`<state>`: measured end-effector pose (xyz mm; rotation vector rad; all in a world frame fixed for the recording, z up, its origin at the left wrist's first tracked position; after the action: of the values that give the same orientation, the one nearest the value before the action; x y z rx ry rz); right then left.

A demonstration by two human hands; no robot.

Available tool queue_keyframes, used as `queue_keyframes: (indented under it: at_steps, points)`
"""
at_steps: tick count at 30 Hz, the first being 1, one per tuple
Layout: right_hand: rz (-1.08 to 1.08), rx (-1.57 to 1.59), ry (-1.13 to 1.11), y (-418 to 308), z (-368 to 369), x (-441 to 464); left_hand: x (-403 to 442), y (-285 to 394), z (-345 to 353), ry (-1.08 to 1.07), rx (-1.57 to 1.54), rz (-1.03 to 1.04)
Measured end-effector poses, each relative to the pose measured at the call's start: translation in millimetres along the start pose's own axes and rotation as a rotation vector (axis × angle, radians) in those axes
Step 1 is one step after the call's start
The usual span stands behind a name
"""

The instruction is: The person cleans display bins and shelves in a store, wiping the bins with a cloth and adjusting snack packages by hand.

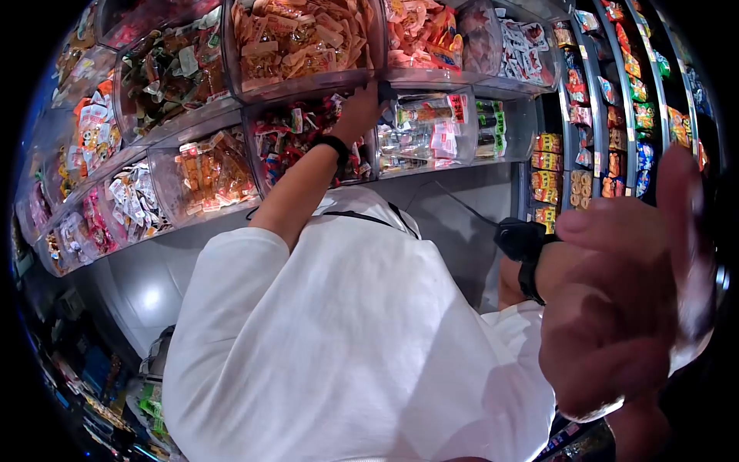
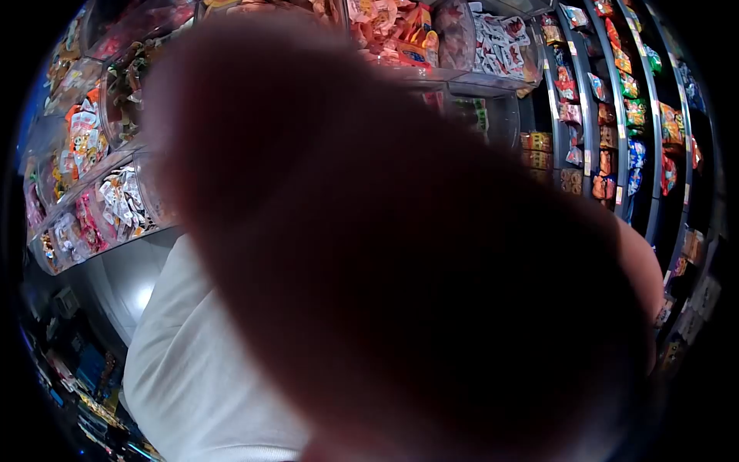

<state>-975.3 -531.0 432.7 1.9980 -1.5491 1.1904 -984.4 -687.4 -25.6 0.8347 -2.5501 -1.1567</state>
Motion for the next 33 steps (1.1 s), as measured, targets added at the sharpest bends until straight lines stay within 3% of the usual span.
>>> queue_keyframes:
  at_steps: [5,6,9,10,12,14,17,21,26,33]
  points:
    - [0.241,-0.033,-0.110,-4.1,26.3,-26.1,-6.9,-6.1,3.8,0.022,-0.022,0.024]
    - [0.178,-0.017,-0.095,9.6,45.1,-36.4,-3.7,-12.5,9.8,-0.017,0.010,0.023]
    - [0.513,0.105,-0.480,38.2,88.3,-78.4,-16.5,2.6,-13.7,-0.037,0.009,-0.004]
    - [0.620,0.109,-0.541,53.8,115.0,-115.8,-20.0,4.9,-15.3,-0.041,-0.016,-0.003]
    - [0.589,-0.060,-0.558,85.5,153.9,-202.4,-23.0,6.5,-14.1,-0.028,-0.037,0.033]
    - [0.783,-0.143,-0.627,113.7,183.0,-270.2,-24.2,6.1,-14.1,-0.071,-0.018,0.042]
    - [0.888,-0.066,-0.443,131.7,213.0,-321.3,-27.0,-5.5,-8.3,-0.115,-0.021,0.080]
    - [0.967,-0.014,-0.302,115.8,229.4,-324.2,-47.0,-12.3,-14.5,-0.140,-0.042,0.135]
    - [0.876,-0.105,-0.359,112.7,215.5,-329.1,-60.2,-12.2,-21.8,-0.313,-0.081,0.209]
    - [0.920,0.072,-0.318,150.0,243.5,-316.5,-33.6,-19.5,-34.0,-0.051,0.034,0.243]
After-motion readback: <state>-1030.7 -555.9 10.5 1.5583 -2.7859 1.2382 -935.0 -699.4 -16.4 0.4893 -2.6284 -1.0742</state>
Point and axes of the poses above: each hand's wrist, its own x-axis towards the middle knuckle, its own z-axis out of the palm, y = z × x, the point moved 2 cm from there along x, towards the middle knuckle, and after that the axes turned 6 degrees about y, right-handed, at the moved point
